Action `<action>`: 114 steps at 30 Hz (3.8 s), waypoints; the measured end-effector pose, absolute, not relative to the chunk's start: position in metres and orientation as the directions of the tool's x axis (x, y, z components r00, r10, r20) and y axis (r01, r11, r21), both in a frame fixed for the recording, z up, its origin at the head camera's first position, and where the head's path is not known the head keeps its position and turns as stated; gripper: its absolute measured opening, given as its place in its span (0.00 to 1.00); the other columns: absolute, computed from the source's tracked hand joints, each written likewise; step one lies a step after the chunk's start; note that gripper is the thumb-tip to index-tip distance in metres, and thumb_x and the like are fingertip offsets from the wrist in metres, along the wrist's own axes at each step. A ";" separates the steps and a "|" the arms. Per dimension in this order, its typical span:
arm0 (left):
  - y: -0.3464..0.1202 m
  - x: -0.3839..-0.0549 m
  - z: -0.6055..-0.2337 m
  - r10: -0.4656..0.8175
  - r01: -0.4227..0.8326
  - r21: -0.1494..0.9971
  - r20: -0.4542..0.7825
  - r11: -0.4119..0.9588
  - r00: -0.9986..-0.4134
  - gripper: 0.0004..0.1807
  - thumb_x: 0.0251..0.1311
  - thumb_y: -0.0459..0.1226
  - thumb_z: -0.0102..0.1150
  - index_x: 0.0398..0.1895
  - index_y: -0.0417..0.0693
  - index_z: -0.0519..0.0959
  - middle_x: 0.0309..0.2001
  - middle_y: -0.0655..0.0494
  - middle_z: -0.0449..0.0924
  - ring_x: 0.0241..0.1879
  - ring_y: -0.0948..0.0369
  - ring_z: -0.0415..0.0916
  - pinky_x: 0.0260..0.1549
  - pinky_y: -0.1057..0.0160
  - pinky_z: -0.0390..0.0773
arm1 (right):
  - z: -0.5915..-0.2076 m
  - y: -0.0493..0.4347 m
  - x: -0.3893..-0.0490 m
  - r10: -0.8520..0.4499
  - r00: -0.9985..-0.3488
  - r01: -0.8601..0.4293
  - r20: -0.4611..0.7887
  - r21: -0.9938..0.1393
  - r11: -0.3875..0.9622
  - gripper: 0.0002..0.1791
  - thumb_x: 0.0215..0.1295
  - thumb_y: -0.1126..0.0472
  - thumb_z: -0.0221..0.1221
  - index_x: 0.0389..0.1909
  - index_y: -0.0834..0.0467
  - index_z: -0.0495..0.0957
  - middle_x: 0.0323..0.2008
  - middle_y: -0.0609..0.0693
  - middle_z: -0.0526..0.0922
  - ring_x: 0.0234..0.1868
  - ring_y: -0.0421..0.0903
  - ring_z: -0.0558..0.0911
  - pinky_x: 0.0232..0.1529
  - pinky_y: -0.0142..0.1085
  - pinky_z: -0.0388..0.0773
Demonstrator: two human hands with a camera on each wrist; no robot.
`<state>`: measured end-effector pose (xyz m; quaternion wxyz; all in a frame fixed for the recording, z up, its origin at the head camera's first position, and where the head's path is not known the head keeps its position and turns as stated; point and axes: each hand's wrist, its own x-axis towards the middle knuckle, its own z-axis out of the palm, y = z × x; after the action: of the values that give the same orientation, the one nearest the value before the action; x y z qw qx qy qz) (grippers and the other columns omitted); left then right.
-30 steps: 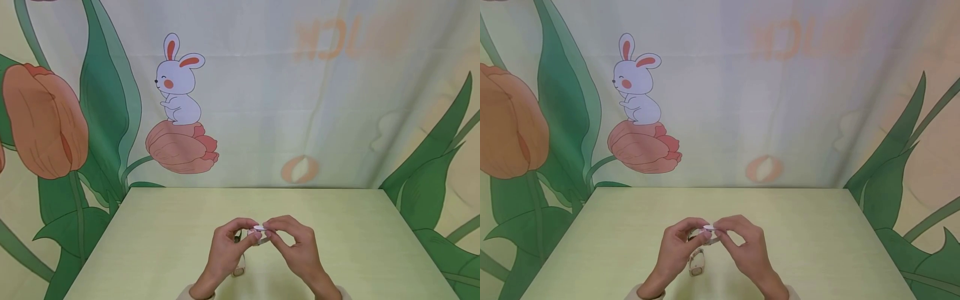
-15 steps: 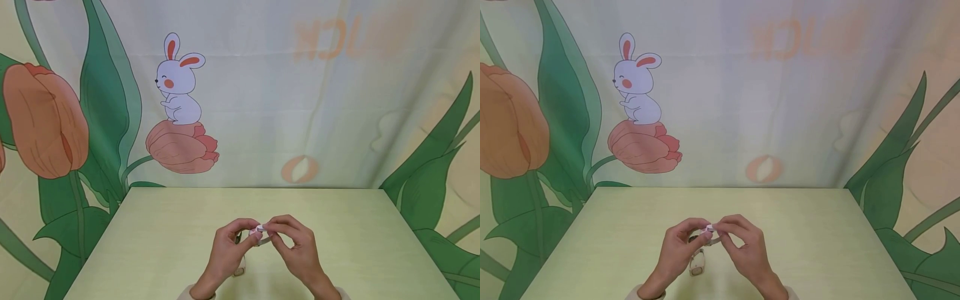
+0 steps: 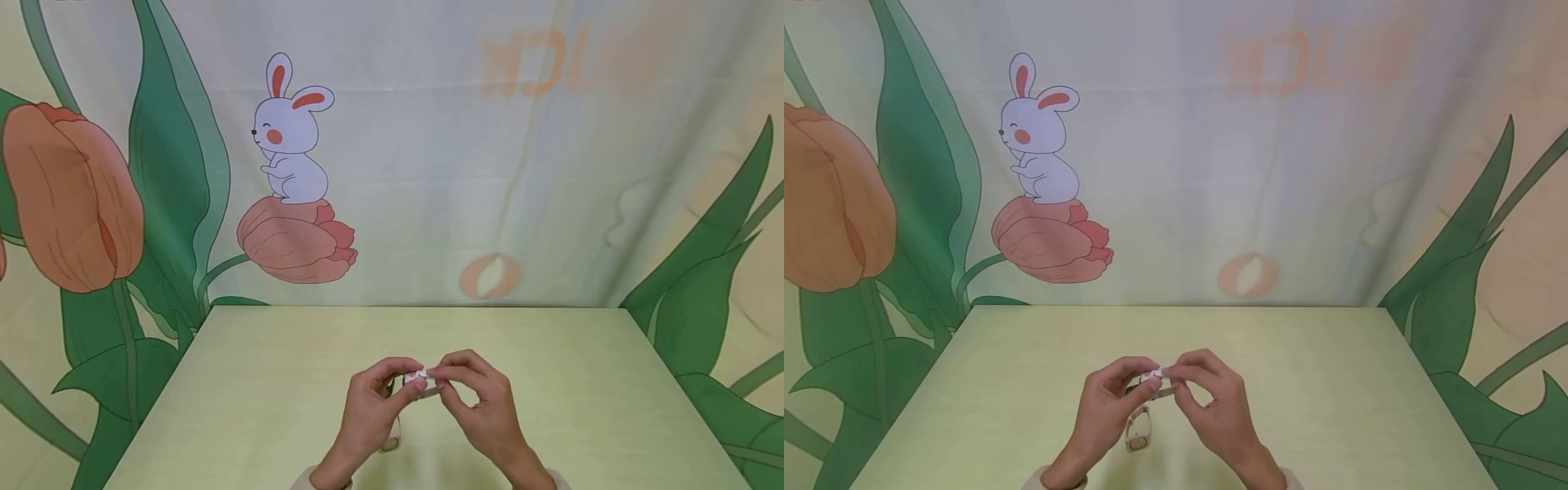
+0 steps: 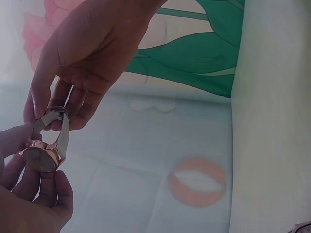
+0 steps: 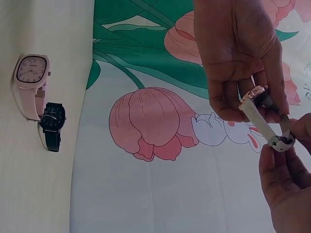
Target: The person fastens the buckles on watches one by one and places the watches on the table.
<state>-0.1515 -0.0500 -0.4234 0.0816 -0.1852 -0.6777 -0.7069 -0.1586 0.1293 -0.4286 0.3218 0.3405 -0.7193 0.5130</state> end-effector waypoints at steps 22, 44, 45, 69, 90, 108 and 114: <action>-0.052 -0.151 -0.422 0.164 0.374 0.926 0.378 -0.059 -0.911 0.09 0.63 0.36 0.64 0.44 0.44 0.85 0.39 0.46 0.86 0.39 0.65 0.79 0.38 0.70 0.79 | -0.428 0.131 -0.159 -0.162 -0.555 -0.827 0.816 -0.519 0.215 0.17 0.51 0.80 0.66 0.39 0.60 0.84 0.37 0.52 0.83 0.37 0.42 0.82 0.41 0.27 0.80; -0.050 -0.152 -0.421 0.075 0.237 0.964 0.247 -0.117 -0.966 0.11 0.60 0.39 0.67 0.44 0.44 0.84 0.42 0.44 0.86 0.36 0.59 0.84 0.37 0.66 0.84 | -0.426 0.134 -0.153 -0.166 -0.753 -0.658 0.637 -0.739 0.144 0.20 0.59 0.73 0.65 0.53 0.61 0.78 0.39 0.56 0.85 0.38 0.40 0.85 0.42 0.30 0.83; -0.050 -0.153 -0.421 0.068 0.228 0.965 0.238 -0.126 -0.969 0.12 0.59 0.39 0.67 0.45 0.44 0.84 0.43 0.43 0.85 0.37 0.58 0.85 0.37 0.66 0.84 | -0.426 0.135 -0.152 -0.165 -0.768 -0.640 0.619 -0.754 0.147 0.20 0.59 0.73 0.65 0.53 0.61 0.78 0.39 0.57 0.85 0.38 0.39 0.85 0.41 0.30 0.83; -0.047 -0.192 -0.439 0.165 0.162 0.985 0.150 0.061 -0.975 0.13 0.61 0.39 0.67 0.46 0.43 0.83 0.40 0.45 0.86 0.38 0.58 0.84 0.38 0.63 0.85 | -0.441 0.151 -0.188 -0.119 -0.944 -0.325 0.308 -0.932 0.159 0.14 0.61 0.61 0.67 0.48 0.57 0.84 0.44 0.56 0.84 0.42 0.44 0.86 0.42 0.33 0.85; -0.010 -0.228 -0.471 0.100 -0.097 0.995 -0.098 0.015 -0.990 0.11 0.60 0.29 0.64 0.46 0.33 0.82 0.40 0.43 0.84 0.36 0.56 0.85 0.36 0.61 0.86 | -0.483 0.171 -0.235 -0.048 -0.998 -0.046 0.037 -0.979 0.200 0.14 0.63 0.69 0.63 0.50 0.62 0.83 0.49 0.61 0.83 0.38 0.43 0.86 0.41 0.36 0.85; 0.007 -0.242 -0.509 0.036 -0.268 0.963 -0.267 -0.018 -0.963 0.10 0.60 0.25 0.59 0.45 0.30 0.80 0.42 0.37 0.83 0.38 0.52 0.86 0.35 0.62 0.86 | -0.528 0.178 -0.262 -0.012 -0.990 0.133 -0.140 -0.959 0.251 0.11 0.62 0.70 0.62 0.45 0.63 0.85 0.45 0.59 0.86 0.37 0.48 0.87 0.38 0.38 0.86; 0.011 -0.245 -0.518 0.001 -0.294 0.955 -0.294 -0.040 -0.956 0.11 0.56 0.22 0.60 0.43 0.28 0.81 0.42 0.36 0.83 0.35 0.54 0.85 0.34 0.62 0.86 | -0.537 0.178 -0.266 -0.004 -0.985 0.163 -0.171 -0.950 0.267 0.10 0.63 0.70 0.62 0.45 0.63 0.85 0.43 0.57 0.86 0.35 0.46 0.87 0.36 0.37 0.86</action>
<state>-0.2450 0.0111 -0.5176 -0.1032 0.1068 -0.6849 -0.7133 -0.2657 0.1779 -0.5368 -0.0695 -0.0502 -0.7929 0.6033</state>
